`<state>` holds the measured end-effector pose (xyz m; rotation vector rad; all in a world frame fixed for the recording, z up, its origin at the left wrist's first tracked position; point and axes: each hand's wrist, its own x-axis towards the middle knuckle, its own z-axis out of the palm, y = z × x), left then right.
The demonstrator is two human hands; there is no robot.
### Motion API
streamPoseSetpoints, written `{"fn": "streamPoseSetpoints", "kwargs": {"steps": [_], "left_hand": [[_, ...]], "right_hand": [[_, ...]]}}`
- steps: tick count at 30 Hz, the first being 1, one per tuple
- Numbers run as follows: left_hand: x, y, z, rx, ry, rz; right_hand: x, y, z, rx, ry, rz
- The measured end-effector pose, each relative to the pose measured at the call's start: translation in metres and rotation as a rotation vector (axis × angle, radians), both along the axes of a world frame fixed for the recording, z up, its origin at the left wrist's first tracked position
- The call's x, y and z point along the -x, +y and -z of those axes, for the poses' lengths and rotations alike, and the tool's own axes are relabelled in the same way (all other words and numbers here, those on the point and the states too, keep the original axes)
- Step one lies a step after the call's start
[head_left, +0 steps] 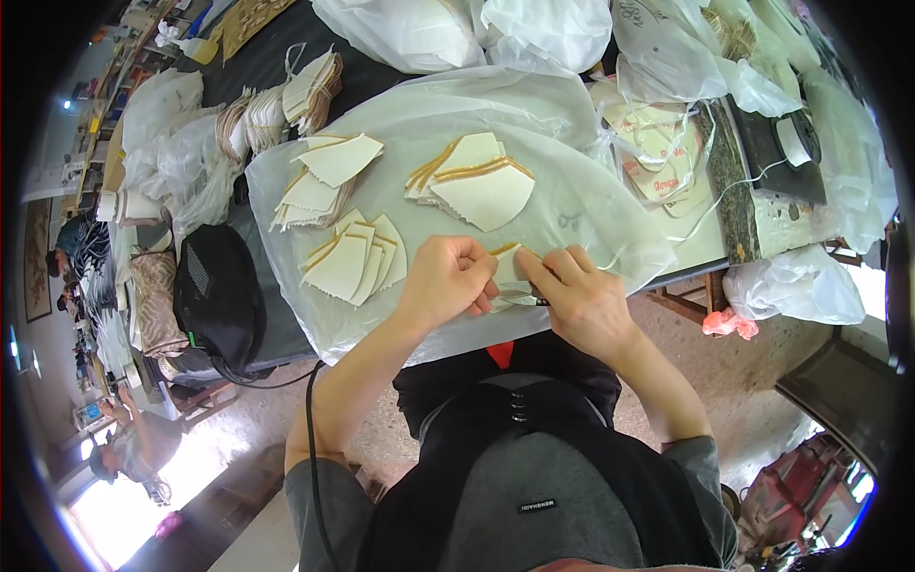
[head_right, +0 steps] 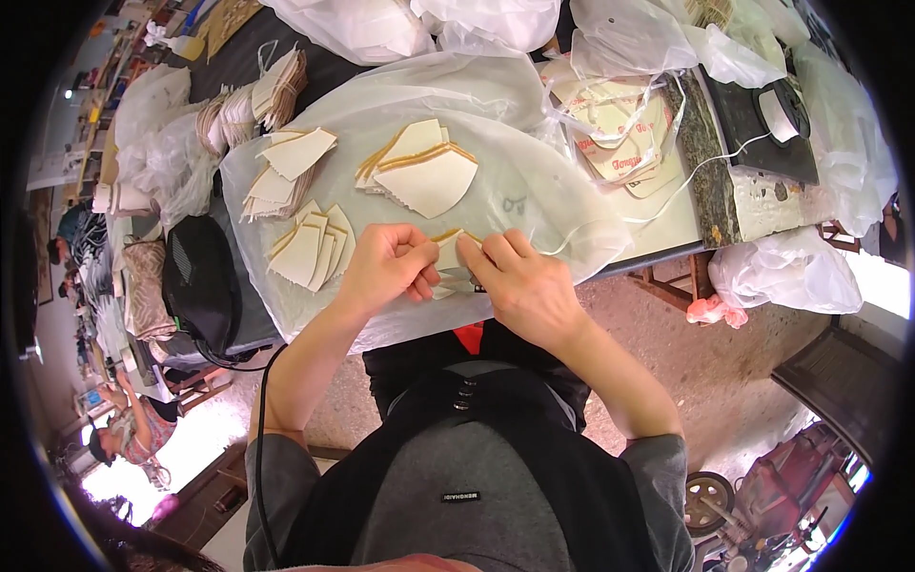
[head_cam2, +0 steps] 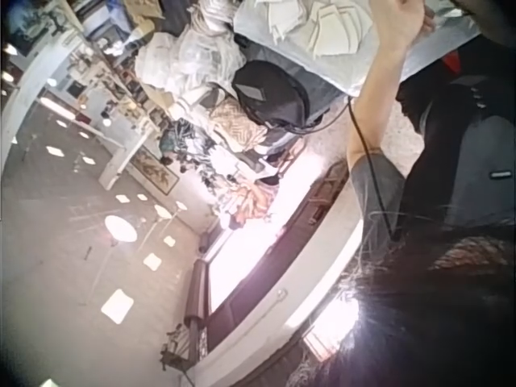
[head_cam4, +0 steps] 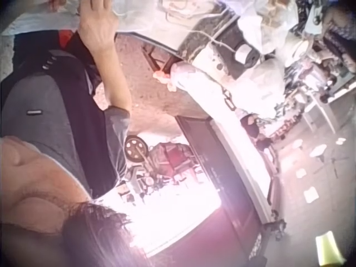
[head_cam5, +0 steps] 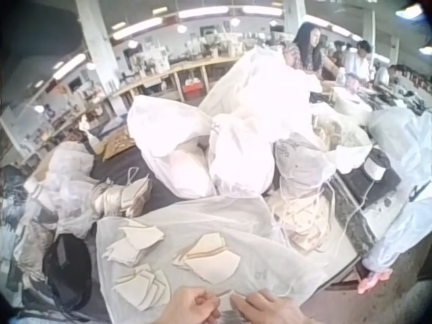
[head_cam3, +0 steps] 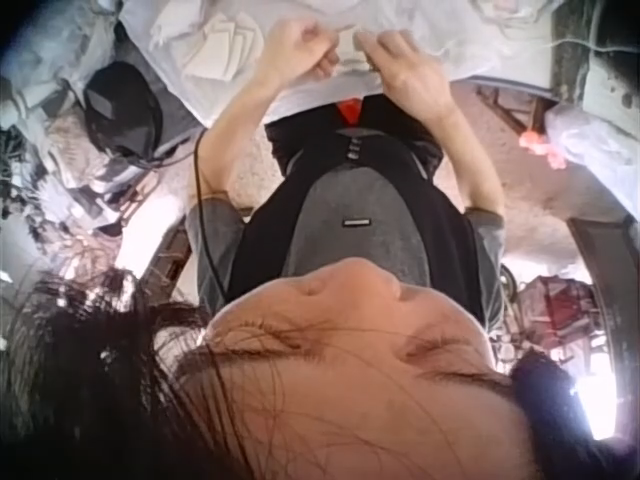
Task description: Trimming the edges of shoe material components with hand shears.
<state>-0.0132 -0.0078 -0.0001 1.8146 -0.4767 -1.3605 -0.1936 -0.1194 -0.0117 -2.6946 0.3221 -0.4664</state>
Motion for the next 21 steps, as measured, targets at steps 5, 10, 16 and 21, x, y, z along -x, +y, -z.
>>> {"fn": "streamPoseSetpoints", "kwargs": {"steps": [5, 10, 16, 21], "left_hand": [[0.000, 0.000, 0.000, 0.008, 0.003, -0.001], [0.000, 0.000, 0.002, 0.016, 0.009, -0.009], [0.001, -0.001, -0.002, 0.008, -0.012, -0.005], [0.000, -0.001, -0.004, -0.013, -0.008, 0.003]], "right_hand": [[-0.007, 0.001, -0.004, 0.061, 0.115, -0.002], [-0.008, 0.000, -0.007, 0.016, 0.189, -0.002], [0.000, -0.016, -0.003, -0.220, 0.042, 0.032], [0.000, -0.009, -0.008, -0.079, 0.053, -0.023]]}}
